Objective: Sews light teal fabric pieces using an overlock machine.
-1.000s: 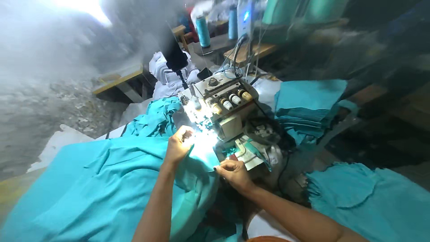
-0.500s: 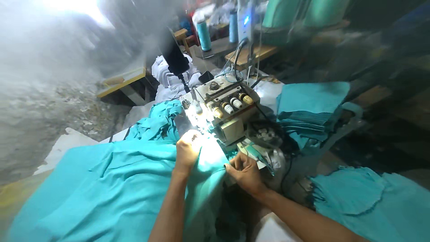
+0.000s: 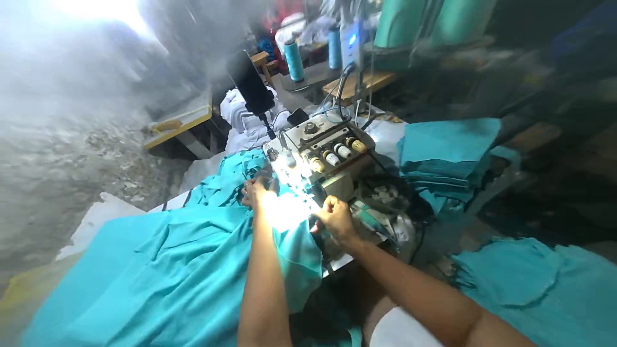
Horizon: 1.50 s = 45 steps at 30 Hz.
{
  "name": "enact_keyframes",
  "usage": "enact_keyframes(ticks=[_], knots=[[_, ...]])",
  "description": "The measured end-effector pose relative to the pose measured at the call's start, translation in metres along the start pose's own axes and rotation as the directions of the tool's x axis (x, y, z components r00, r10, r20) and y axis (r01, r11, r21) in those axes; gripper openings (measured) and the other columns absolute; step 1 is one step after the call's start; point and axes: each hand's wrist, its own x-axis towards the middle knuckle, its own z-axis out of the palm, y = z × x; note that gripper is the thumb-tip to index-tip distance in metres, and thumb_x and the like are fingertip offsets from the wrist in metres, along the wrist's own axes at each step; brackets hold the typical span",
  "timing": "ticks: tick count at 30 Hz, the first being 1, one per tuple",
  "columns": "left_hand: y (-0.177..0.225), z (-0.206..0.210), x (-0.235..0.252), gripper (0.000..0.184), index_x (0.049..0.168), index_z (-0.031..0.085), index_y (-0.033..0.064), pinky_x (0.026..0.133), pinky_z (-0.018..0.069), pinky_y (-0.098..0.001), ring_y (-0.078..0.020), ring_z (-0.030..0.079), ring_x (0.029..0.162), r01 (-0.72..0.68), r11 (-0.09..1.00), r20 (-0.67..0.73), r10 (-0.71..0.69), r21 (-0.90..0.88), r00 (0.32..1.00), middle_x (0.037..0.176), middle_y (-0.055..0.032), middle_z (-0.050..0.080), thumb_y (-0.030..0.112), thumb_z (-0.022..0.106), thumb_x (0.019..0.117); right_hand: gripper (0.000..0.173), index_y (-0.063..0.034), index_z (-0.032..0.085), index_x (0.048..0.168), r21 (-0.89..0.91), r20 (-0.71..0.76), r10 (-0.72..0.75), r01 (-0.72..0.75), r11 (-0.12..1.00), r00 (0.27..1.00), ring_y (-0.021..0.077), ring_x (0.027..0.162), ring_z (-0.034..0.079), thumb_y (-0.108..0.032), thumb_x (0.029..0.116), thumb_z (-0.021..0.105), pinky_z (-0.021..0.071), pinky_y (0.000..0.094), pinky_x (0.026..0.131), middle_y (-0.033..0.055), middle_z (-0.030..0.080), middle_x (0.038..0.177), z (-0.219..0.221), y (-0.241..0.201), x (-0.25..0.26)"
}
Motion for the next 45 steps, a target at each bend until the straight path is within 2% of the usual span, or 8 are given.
enact_keyframes(ticks=[5, 8, 11, 19, 23, 27, 33, 45], knots=[[-0.022, -0.020, -0.023, 0.027, 0.113, 0.073, -0.0025, 0.102, 0.0386, -0.0585, -0.0480, 0.048, 0.127, -0.095, 0.956, -0.486, -0.055, -0.278, 0.872, 0.135, -0.0349, 0.052, 0.018, 0.070, 0.0959, 0.008, 0.0068, 0.054, 0.095, -0.183, 0.131, -0.292, 0.313, 0.932, 0.947, 0.0056, 0.062, 0.065, 0.004, 0.0909, 0.060, 0.0584, 0.0228, 0.063, 0.0039, 0.062, 0.076, -0.017, 0.012, -0.016], [-0.027, -0.032, -0.075, 0.017, 0.098, 0.069, -0.0125, 0.075, 0.0422, -0.0167, -0.0116, 0.050, 0.089, -0.557, 0.822, -0.857, 0.198, -0.119, 0.476, 0.101, -0.0187, 0.053, 0.004, 0.065, 0.0947, 0.032, 0.0136, 0.051, 0.127, -0.184, 0.308, -0.361, 0.427, 0.885, 0.880, 0.0064, 0.070, 0.067, 0.003, 0.0967, 0.052, 0.0586, 0.0237, 0.066, 0.0101, 0.069, 0.088, -0.020, 0.005, -0.015], [-0.023, -0.024, -0.134, 0.009, 0.095, 0.061, 0.0094, 0.091, 0.0381, -0.0089, 0.0043, 0.048, 0.104, -0.792, 0.605, -0.848, 0.459, 0.080, 0.264, 0.107, 0.0017, 0.050, 0.011, 0.057, 0.1024, 0.054, 0.0065, 0.035, 0.153, -0.286, 0.560, -0.208, 0.422, 0.860, 0.802, 0.0068, 0.067, 0.064, -0.001, 0.1010, 0.046, 0.0562, 0.0245, 0.065, 0.0101, 0.070, 0.087, -0.021, -0.007, -0.010], [-0.039, 0.012, -0.133, 0.016, 0.100, 0.057, -0.0156, 0.078, 0.0524, -0.0193, -0.0119, 0.066, 0.078, -0.749, 0.663, -0.481, 0.654, -0.009, 0.584, 0.085, -0.0210, 0.065, -0.001, 0.052, 0.0999, 0.025, 0.0065, 0.067, 0.112, -0.635, 0.417, 0.126, 0.189, 0.749, 0.900, 0.0100, 0.061, 0.060, -0.005, 0.1035, 0.047, 0.0548, 0.0267, 0.063, 0.0121, 0.065, 0.082, -0.052, -0.025, 0.016], [-0.036, 0.000, -0.136, 0.014, 0.102, 0.053, -0.0001, 0.080, 0.0482, -0.0126, -0.0028, 0.061, 0.081, -0.864, 0.503, -0.547, 0.733, 0.035, 0.405, 0.087, -0.0085, 0.060, 0.013, 0.049, 0.1062, 0.022, 0.0114, 0.060, 0.104, -0.326, 0.411, -0.354, 0.498, 0.804, 0.840, 0.0032, 0.077, 0.055, -0.005, 0.0897, 0.059, 0.0472, 0.0214, 0.073, 0.0066, 0.062, 0.087, -0.059, -0.014, 0.009], [-0.009, -0.058, -0.126, 0.009, 0.107, 0.048, 0.0043, 0.086, 0.0438, -0.0127, -0.0020, 0.056, 0.090, -0.817, 0.514, -0.627, 0.734, 0.261, 0.262, 0.098, -0.0065, 0.054, 0.014, 0.047, 0.1078, 0.078, 0.0145, 0.054, 0.135, -0.158, 0.639, -0.480, 0.713, 0.683, 0.601, 0.0313, 0.116, 0.063, -0.025, 0.0752, 0.083, 0.0501, 0.0454, 0.101, 0.0289, 0.064, 0.126, -0.032, -0.018, -0.039], [-0.004, -0.078, -0.042, 0.059, 0.148, 0.034, -0.0097, 0.093, 0.0452, -0.0719, -0.0544, 0.063, 0.111, -0.502, 0.862, -0.162, 0.506, 0.067, 0.847, 0.125, -0.0340, 0.064, 0.003, 0.060, 0.0970, 0.036, 0.0077, 0.060, 0.119, 0.016, 0.589, -0.005, -0.005, 1.000, 0.808, 0.0044, 0.089, 0.068, 0.009, 0.0840, 0.065, 0.0587, 0.0251, 0.083, 0.0050, 0.071, 0.100, -0.027, 0.009, -0.034], [-0.001, -0.009, -0.044, 0.034, 0.129, 0.066, -0.0054, 0.119, 0.0218, -0.0621, -0.0409, 0.048, 0.139, -0.421, 0.905, 0.240, 0.397, 0.056, 0.886, 0.139, -0.0251, 0.060, 0.003, 0.045, 0.1040, 0.035, 0.0042, 0.047, 0.118, -0.147, 0.415, 0.022, 0.044, 0.988, 0.909, 0.0042, 0.075, 0.062, 0.006, 0.0894, 0.067, 0.0543, 0.0228, 0.070, 0.0053, 0.062, 0.094, -0.041, 0.015, -0.022]])
